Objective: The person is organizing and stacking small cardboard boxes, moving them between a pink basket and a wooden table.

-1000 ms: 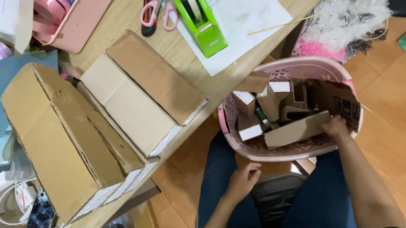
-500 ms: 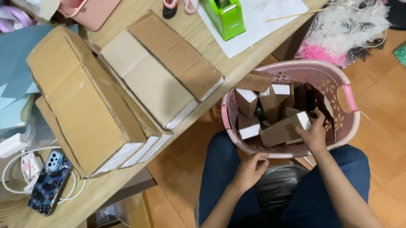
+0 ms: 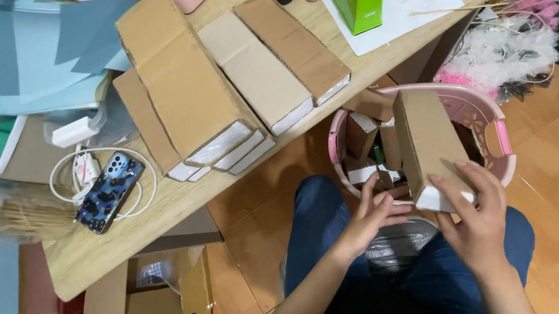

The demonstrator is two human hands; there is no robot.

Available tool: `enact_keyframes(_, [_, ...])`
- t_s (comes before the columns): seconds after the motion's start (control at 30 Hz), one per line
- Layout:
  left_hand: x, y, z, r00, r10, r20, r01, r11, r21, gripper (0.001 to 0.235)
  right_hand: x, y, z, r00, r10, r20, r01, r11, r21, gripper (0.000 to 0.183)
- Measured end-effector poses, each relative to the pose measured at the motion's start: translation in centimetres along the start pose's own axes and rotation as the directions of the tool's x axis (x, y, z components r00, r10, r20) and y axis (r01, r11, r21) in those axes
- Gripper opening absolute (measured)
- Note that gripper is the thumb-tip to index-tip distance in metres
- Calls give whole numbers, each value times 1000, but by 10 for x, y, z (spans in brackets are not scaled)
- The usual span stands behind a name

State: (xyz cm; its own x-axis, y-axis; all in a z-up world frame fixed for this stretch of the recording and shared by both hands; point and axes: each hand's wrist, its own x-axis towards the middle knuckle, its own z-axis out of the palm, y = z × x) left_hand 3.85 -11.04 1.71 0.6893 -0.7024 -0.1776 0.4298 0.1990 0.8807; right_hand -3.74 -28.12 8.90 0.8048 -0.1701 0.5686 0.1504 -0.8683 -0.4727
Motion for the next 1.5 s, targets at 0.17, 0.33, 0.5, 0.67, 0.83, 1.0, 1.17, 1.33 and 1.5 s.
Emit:
enact_keyframes(0.17, [-21,53,38,986,166,-32,-168,984,-67,85,-17,-22,-1,979,-194,-65,197,979,57,45])
enact_keyframes(0.33, [-34,101,51,914,400,-75,-389,913,127,95,2,-28,0,1000,-24,-3,22,899,438,85])
enact_keyframes(0.5, [8,139,26,855,510,-92,-465,834,297,90,91,-30,38,947,321,23,-254,699,668,44])
enact_keyframes(0.67, [11,171,10,851,404,-337,-337,910,241,73,189,-12,112,911,360,198,-347,414,842,39])
enact_keyframes(0.83, [9,102,-37,899,323,-294,-211,911,355,56,213,-7,141,990,105,93,-140,667,732,37])
enact_keyframes(1.0, [6,74,-50,926,206,-316,-87,932,352,41,221,4,149,990,-41,133,-44,816,576,43])
enact_keyframes(1.17, [10,77,-51,936,235,-261,-138,930,340,35,238,14,151,986,55,155,-127,850,511,38])
enact_keyframes(1.33, [0,101,-34,858,438,-268,-226,791,568,31,236,19,151,931,182,316,-331,785,523,45])
enact_keyframes(1.5, [12,130,-24,721,670,-177,-217,461,861,36,229,14,147,920,134,367,-334,759,559,38])
